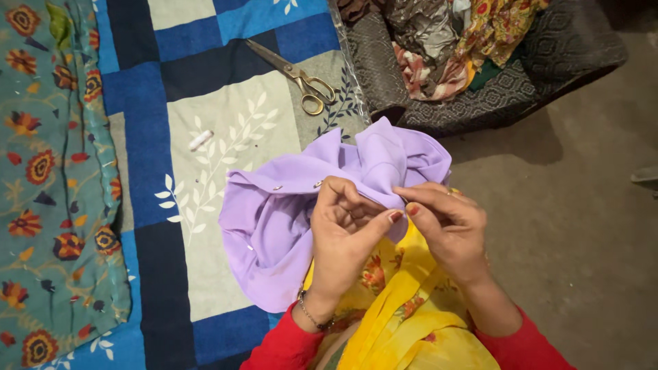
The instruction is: The person sits with a lavender garment on their lap and sews buttons onto it by hand. They thread a needle, stitch through the fabric to attach buttons, mark the fabric with tailor's chalk, cut the thread with scissors, and hold up the garment showing the attached buttons.
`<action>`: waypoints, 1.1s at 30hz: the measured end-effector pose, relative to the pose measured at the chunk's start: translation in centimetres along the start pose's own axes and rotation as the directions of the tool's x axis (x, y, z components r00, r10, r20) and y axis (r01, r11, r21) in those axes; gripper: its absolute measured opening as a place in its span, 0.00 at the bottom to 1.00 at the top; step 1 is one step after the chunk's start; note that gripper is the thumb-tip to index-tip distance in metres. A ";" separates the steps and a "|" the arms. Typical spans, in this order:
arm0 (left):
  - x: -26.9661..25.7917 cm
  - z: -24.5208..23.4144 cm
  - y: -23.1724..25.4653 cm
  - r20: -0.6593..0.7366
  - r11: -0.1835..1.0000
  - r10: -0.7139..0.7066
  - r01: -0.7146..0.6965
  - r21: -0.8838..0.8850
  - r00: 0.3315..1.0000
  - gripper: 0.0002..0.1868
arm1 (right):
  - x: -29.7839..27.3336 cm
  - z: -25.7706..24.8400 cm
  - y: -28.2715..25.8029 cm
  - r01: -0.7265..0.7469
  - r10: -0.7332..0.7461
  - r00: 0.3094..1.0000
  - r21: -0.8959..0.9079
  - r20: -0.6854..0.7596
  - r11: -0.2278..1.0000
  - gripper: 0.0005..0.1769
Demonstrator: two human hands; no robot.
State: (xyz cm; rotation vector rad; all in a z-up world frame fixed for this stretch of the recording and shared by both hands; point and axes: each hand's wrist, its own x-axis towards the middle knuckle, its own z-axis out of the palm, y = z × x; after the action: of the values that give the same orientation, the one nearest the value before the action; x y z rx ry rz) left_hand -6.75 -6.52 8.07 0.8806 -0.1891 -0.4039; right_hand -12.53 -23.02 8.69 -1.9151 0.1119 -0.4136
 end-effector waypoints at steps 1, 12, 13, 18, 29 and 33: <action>0.0 0.2 0.2 0.007 1.000 0.002 -0.002 -0.009 1.000 0.20 | -0.1 0.0 0.0 0.010 -0.010 1.000 0.033 -0.015 0.999 0.12; 0.1 0.6 0.6 0.031 0.998 -0.011 0.014 -0.069 0.999 0.20 | -0.7 -0.5 -0.2 0.001 0.008 0.999 0.245 -0.035 0.969 0.13; 0.1 0.6 0.7 0.029 0.998 -0.012 0.014 -0.060 1.000 0.20 | -0.6 -0.5 -0.2 -0.010 0.018 0.999 0.256 -0.029 0.967 0.13; 0.3 0.6 0.6 0.032 0.998 -0.030 0.032 -0.057 0.999 0.20 | -0.6 -0.7 -0.3 0.011 -0.004 0.999 0.161 -0.043 0.987 0.10; 0.5 0.7 0.5 0.063 0.987 -0.053 0.062 -0.151 0.997 0.19 | 0.0 -0.7 -1.4 0.002 0.004 0.998 0.102 -0.060 0.995 0.10; 0.5 0.2 0.3 0.074 0.984 -0.079 0.090 -0.154 0.994 0.20 | 0.4 0.4 -2.1 0.040 -0.032 0.999 0.271 -0.031 0.962 0.28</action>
State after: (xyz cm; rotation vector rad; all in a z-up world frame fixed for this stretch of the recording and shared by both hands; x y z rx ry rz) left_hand -6.28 -6.68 8.43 0.7217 -0.1802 -0.5211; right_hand -12.27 -22.00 10.56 -1.6429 0.0354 -0.4550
